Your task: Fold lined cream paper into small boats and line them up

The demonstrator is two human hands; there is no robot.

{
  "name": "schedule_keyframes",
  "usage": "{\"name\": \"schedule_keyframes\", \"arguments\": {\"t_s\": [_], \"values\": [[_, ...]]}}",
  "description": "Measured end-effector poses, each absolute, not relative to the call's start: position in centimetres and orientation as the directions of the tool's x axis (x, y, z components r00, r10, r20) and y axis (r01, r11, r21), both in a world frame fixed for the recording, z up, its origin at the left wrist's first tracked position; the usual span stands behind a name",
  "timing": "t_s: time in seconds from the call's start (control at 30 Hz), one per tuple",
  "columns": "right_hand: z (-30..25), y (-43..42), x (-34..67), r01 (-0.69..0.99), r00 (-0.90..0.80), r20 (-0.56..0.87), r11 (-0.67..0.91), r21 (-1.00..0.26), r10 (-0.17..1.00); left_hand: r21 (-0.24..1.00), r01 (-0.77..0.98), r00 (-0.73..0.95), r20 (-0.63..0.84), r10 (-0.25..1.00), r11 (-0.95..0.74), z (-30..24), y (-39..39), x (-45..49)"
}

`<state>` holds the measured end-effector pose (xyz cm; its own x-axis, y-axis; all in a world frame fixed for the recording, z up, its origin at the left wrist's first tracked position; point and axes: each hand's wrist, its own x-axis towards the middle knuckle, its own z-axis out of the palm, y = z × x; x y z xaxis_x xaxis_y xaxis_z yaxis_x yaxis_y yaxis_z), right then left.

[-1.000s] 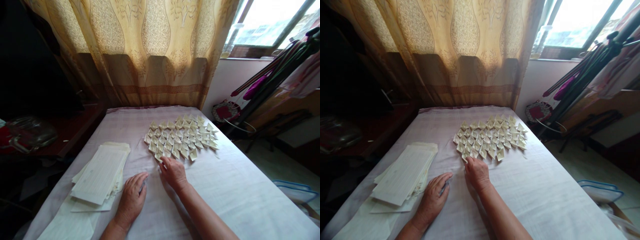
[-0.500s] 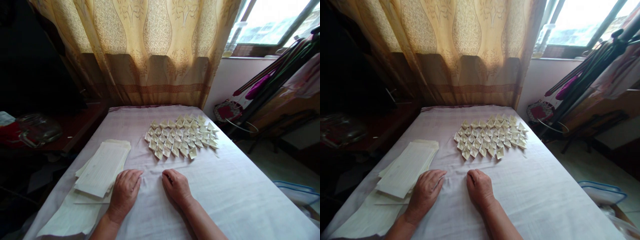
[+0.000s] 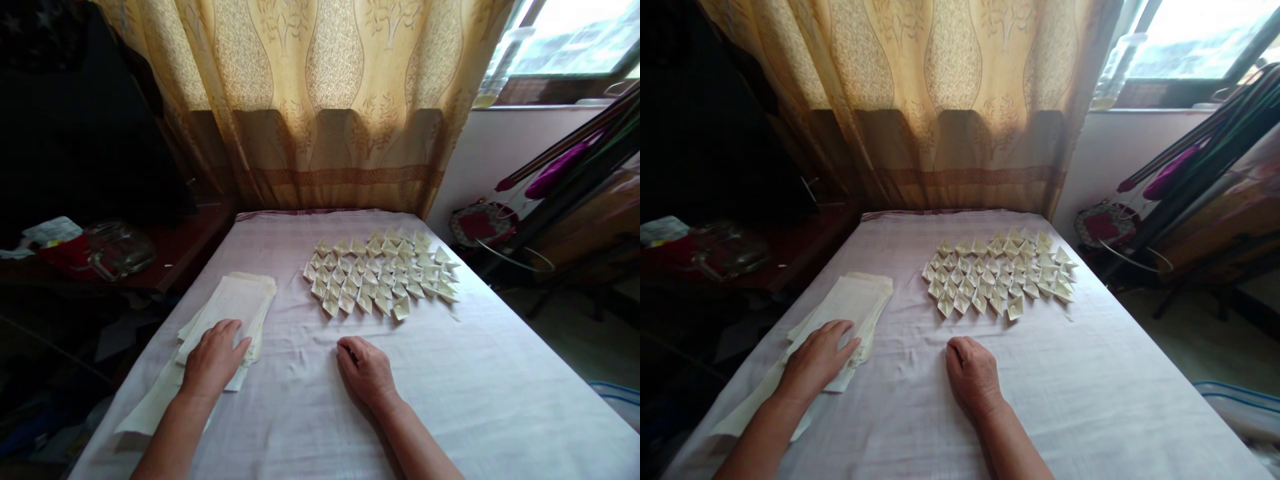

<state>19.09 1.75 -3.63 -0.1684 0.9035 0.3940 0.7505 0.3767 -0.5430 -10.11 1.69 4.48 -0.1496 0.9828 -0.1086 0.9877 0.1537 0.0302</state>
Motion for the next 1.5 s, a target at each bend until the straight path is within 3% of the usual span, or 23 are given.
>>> {"name": "schedule_keyframes", "arguments": {"t_s": [0.17,0.4,0.73,0.93,1.03,1.13,1.2,1.33,1.5], "values": [[-3.6,1.7,19.1,0.749,-0.172,0.367,0.363,-0.554,0.914,0.103,0.986,-0.113,-0.154,0.982,0.13,5.3,2.1,-10.9],[-3.9,1.7,19.1,0.74,-0.171,0.375,0.37,-0.562,0.911,-0.005,0.981,-0.193,-0.181,0.964,0.195,6.5,2.7,-11.4],[-3.9,1.7,19.2,0.746,-0.171,0.394,0.38,-0.547,0.903,-0.035,0.974,-0.224,-0.16,0.961,0.222,6.5,2.8,-11.3],[-3.9,1.6,19.2,0.748,-0.168,0.376,0.366,-0.554,0.911,-0.009,0.969,-0.247,-0.025,0.969,0.247,6.7,2.4,-10.9],[-4.2,1.7,19.2,0.738,-0.149,0.386,0.362,-0.57,0.911,0.051,0.992,-0.123,0.081,0.989,0.119,5.7,1.9,-9.8],[-4.4,1.7,19.2,0.701,-0.048,0.425,0.334,-0.631,0.904,0.136,0.974,0.147,0.214,0.966,-0.178,3.5,1.2,-7.8],[-4.5,1.6,19.4,0.684,-0.002,0.462,0.338,-0.646,0.887,0.165,0.907,0.313,0.349,0.883,-0.387,1.8,0.7,-6.4],[-4.2,0.9,20.5,0.715,-0.15,0.54,0.468,-0.519,0.828,0.197,0.783,0.441,0.494,0.749,-0.59,-1.1,0.1,-4.1],[-3.1,-0.2,22.0,0.755,-0.338,0.544,0.566,-0.33,0.768,0.295,0.7,0.504,0.441,0.742,-0.651,-2.4,0.3,-3.5]]}}
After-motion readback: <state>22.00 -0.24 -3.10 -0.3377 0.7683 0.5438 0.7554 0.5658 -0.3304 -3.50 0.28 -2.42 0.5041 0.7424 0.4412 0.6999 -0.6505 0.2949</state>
